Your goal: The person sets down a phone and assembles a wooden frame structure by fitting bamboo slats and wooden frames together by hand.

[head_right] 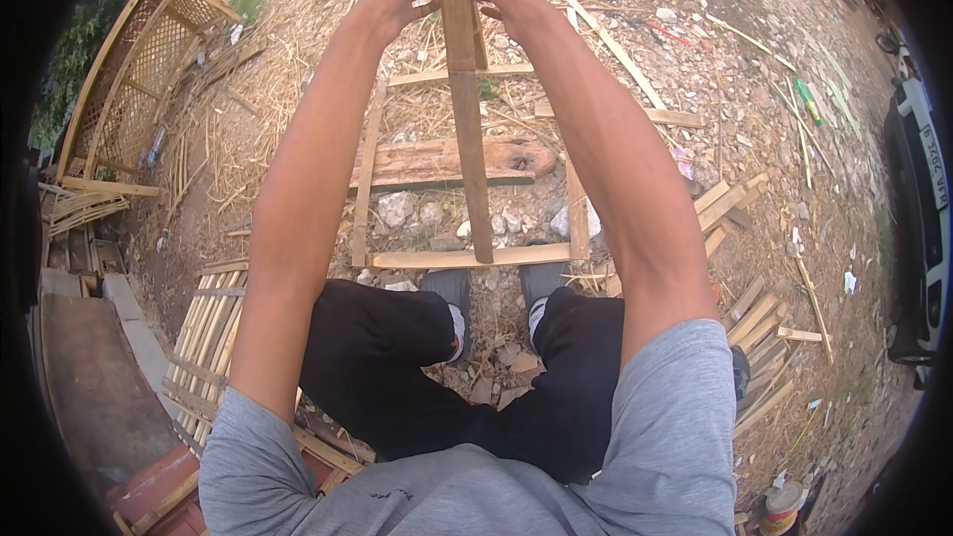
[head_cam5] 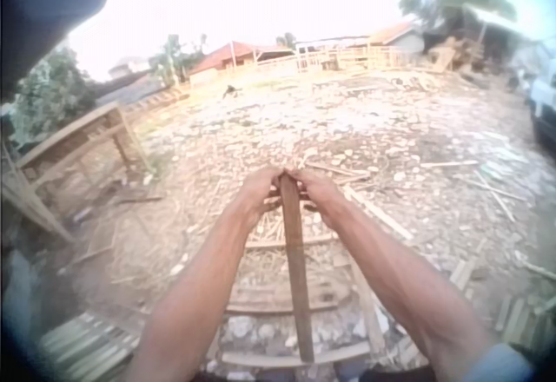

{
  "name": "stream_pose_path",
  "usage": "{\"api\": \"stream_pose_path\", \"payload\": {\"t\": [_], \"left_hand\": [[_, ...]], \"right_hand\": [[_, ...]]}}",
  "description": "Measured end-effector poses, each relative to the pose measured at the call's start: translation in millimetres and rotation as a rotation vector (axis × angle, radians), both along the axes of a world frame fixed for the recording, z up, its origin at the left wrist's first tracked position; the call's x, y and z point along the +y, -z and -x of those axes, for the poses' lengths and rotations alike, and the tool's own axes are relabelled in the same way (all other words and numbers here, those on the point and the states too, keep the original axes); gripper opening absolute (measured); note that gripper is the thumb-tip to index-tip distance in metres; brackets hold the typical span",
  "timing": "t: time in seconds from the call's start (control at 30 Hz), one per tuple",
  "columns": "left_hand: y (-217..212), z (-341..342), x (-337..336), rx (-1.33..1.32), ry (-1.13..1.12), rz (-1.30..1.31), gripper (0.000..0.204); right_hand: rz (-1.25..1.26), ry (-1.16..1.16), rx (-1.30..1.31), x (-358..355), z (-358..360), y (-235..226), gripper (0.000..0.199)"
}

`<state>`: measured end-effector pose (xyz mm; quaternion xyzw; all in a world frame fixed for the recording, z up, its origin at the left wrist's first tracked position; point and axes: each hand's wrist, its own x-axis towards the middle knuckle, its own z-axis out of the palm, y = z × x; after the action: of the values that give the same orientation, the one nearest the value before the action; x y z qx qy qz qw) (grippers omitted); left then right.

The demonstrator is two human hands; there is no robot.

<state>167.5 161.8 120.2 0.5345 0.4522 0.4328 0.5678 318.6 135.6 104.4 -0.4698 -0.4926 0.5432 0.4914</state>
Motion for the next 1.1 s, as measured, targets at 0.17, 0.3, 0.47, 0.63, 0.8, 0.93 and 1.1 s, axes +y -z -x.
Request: {"api": "stream_pose_path", "payload": {"t": [0.17,0.3,0.47,0.63,0.8,0.93,1.1], "left_hand": [[1.0,4.8,5.1,-0.016,0.038,0.018,0.022],[1.1,9.1,7.1,-0.003,0.071,0.0,0.023],[-10.5,-3.5,-17.0,0.055,0.027,-0.049,0.032],[-9.8,-3.9,-20.5,0.042,0.026,-0.067,0.032],[-8.6,-9.1,-30.0,0.056,-0.018,-0.034,0.043],[-5.4,-8.5,-24.3,0.082,-0.036,-0.016,0.052],[7.1,-6.3,0.7,0.012,-0.049,0.002,0.027]], "right_hand": [[0.001,-0.007,0.001,9.3,-3.9,3.6,0.041],[-0.002,0.017,-0.006,3.2,0.2,-1.8,0.04],[-0.061,0.028,0.031,3.5,-7.9,11.7,0.056],[-0.098,0.046,0.017,5.8,-6.9,12.3,0.049],[-0.124,0.073,-0.002,9.8,-8.7,14.1,0.048],[-0.075,0.115,-0.05,10.4,-4.0,14.2,0.039],[-0.078,0.134,-0.042,11.0,4.4,7.0,0.039]]}}
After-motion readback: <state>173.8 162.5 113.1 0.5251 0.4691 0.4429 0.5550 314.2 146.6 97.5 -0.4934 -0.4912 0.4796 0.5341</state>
